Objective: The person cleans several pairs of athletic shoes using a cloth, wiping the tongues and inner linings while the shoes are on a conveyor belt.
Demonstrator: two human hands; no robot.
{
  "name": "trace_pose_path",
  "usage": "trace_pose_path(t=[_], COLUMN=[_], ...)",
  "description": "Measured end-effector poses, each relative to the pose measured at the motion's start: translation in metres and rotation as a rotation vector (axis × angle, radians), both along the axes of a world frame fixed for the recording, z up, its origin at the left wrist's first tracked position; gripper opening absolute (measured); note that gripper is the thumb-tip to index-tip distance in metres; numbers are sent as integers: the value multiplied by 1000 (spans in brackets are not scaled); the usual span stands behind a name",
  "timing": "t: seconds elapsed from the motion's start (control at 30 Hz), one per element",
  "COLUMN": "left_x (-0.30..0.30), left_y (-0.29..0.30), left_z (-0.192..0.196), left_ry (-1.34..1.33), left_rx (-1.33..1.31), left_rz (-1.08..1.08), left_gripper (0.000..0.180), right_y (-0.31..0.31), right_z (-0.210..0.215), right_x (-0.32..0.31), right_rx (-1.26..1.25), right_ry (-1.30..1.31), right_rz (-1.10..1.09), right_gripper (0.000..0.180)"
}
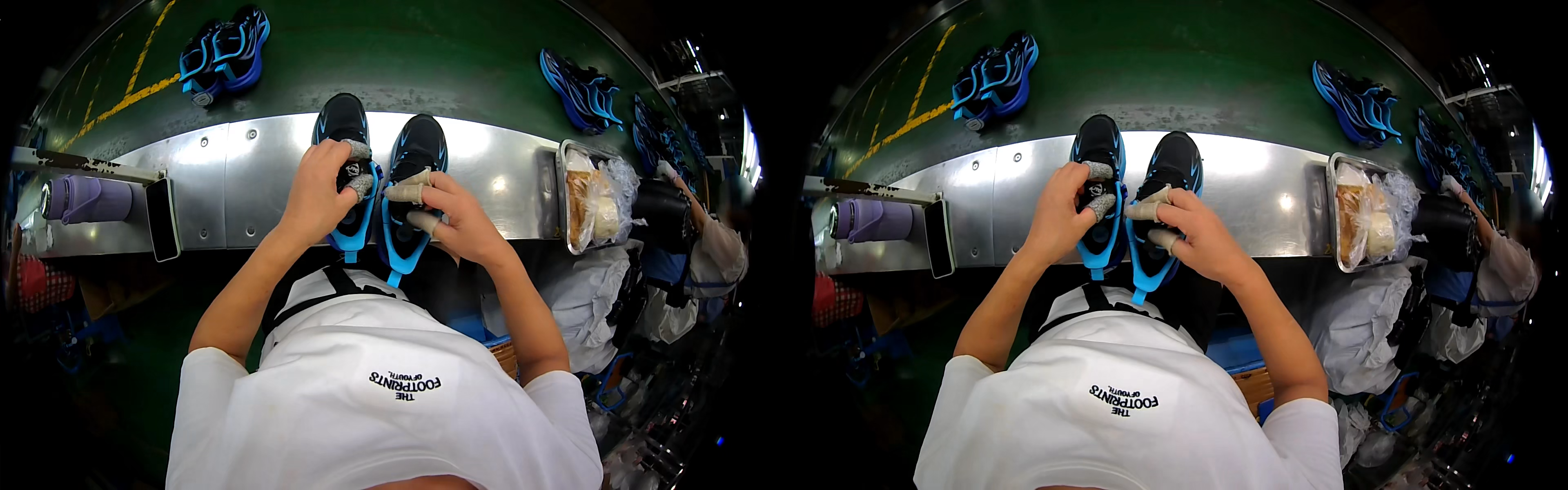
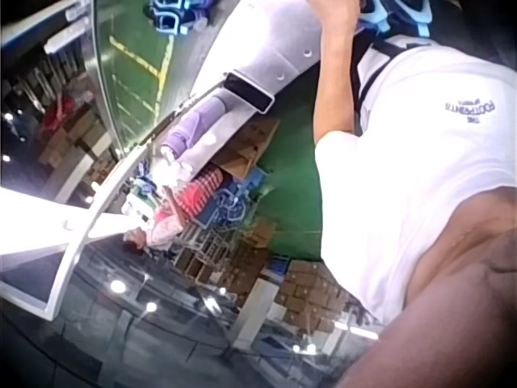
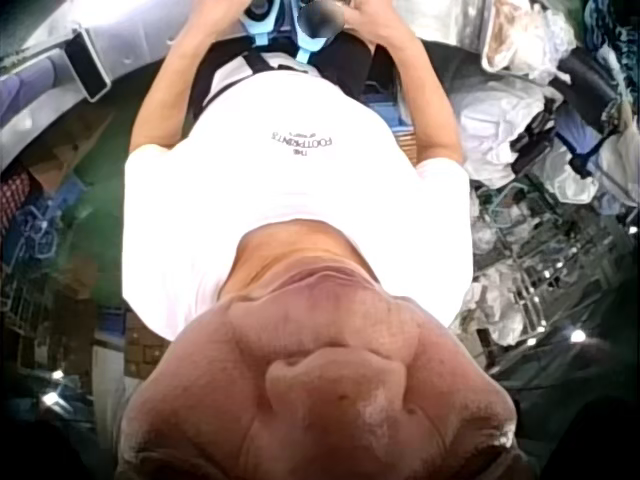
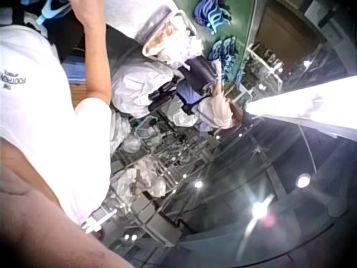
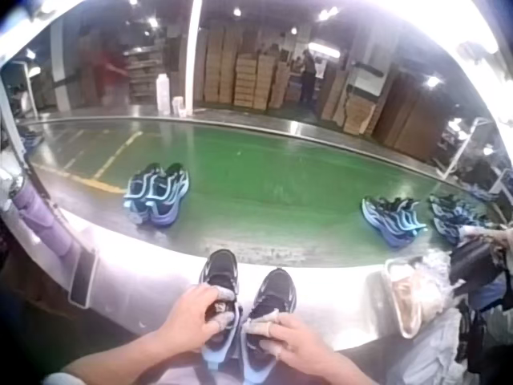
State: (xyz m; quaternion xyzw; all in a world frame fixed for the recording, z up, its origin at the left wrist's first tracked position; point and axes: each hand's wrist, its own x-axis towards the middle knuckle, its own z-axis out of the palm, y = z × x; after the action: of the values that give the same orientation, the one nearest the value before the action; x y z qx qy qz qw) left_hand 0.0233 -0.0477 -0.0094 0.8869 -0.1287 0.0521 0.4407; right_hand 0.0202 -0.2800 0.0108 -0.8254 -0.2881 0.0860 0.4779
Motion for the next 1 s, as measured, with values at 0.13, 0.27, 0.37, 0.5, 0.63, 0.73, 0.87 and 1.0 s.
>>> trace_pose_path(t=[0.13, 0.27, 0.37, 0.5, 0.63, 0.73, 0.87, 1.0], left_x=[2, 12, 7, 6, 6, 1, 8, 6], left_y=[-2, 10, 11, 4, 7, 6, 10, 12], left_z=[-2, 0, 1, 5, 6, 8, 12, 10], left_ry=[-11, 111, 99, 63, 147, 147, 199, 254], left_rx=[-67, -28, -46, -43, -84, -64, -69, -123], left_rz=[0, -180, -122, -23, -103, -40, -151, -134], left_gripper=[31, 30, 31, 32, 34, 34, 41, 40], right_y=[0, 2, -10, -2, 9, 5, 5, 6], right_z=[-10, -9, -3, -6, 1, 8, -3, 0], right_x=[-1, 0, 9, 2, -4, 1, 0, -2], right_rx=[-77, -96, 21, -101, -121, -40, -64, -148], right_ry=[-63, -94, 12, -91, -55, 174, 0, -169], right_rz=[-26, -48, 53, -17, -171, -125, -81, -155], right_gripper=[38, 38, 35, 38, 41, 41, 48, 48])
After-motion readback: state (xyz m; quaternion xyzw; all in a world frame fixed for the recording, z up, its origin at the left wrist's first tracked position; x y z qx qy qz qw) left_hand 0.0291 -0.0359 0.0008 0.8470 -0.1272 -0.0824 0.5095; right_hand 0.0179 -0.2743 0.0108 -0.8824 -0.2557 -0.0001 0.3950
